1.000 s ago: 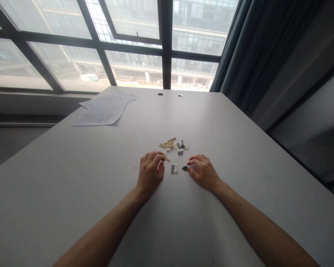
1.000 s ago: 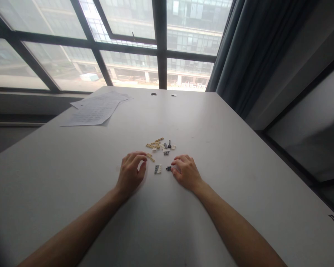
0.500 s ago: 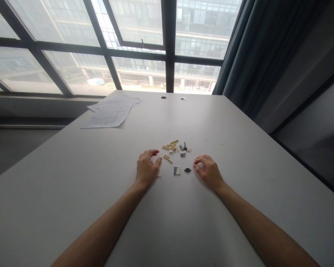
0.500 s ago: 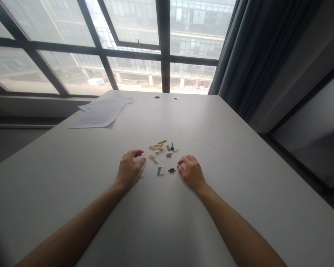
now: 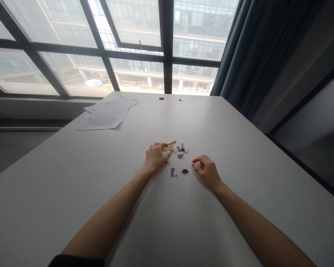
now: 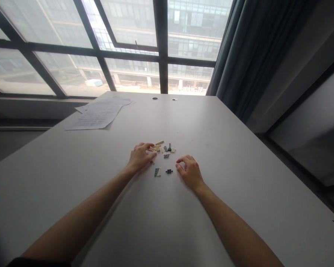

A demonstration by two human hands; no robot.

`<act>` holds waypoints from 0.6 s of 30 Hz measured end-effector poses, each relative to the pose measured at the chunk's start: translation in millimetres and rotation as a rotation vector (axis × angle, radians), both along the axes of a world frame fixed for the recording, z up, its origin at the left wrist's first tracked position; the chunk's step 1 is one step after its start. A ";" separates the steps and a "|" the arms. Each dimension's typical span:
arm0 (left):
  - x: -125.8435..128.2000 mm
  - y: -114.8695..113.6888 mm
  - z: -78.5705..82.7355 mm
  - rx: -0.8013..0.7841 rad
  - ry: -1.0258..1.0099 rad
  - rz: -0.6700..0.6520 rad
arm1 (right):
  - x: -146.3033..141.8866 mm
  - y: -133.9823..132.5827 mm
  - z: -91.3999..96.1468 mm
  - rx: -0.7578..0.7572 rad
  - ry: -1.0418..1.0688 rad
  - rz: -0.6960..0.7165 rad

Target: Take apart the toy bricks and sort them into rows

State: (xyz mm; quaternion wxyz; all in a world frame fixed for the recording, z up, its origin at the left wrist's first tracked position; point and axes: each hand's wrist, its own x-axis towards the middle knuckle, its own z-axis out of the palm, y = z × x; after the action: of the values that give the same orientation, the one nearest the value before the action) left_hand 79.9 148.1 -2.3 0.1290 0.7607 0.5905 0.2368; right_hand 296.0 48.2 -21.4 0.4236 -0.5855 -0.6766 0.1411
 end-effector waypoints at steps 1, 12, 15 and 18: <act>1.7 3.1 0.7 -0.003 0.012 0.009 | 0.1 -0.1 0.2 -0.003 0.002 0.000; 20.3 6.8 1.3 0.072 0.039 -0.057 | -1.2 0.3 2.8 -0.028 0.012 -0.009; 17.9 5.2 4.4 0.126 -0.035 -0.051 | -0.7 0.6 2.6 -0.032 0.021 -0.010; 5.8 -3.5 6.0 0.166 -0.138 -0.023 | 0.2 0.8 1.3 -0.034 0.034 -0.015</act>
State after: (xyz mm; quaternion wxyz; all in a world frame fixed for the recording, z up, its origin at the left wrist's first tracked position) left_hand 85.7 144.6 3.7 0.1088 0.7573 0.5498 0.3354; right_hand 296.2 49.0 -20.1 0.4260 -0.5952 -0.6624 0.1596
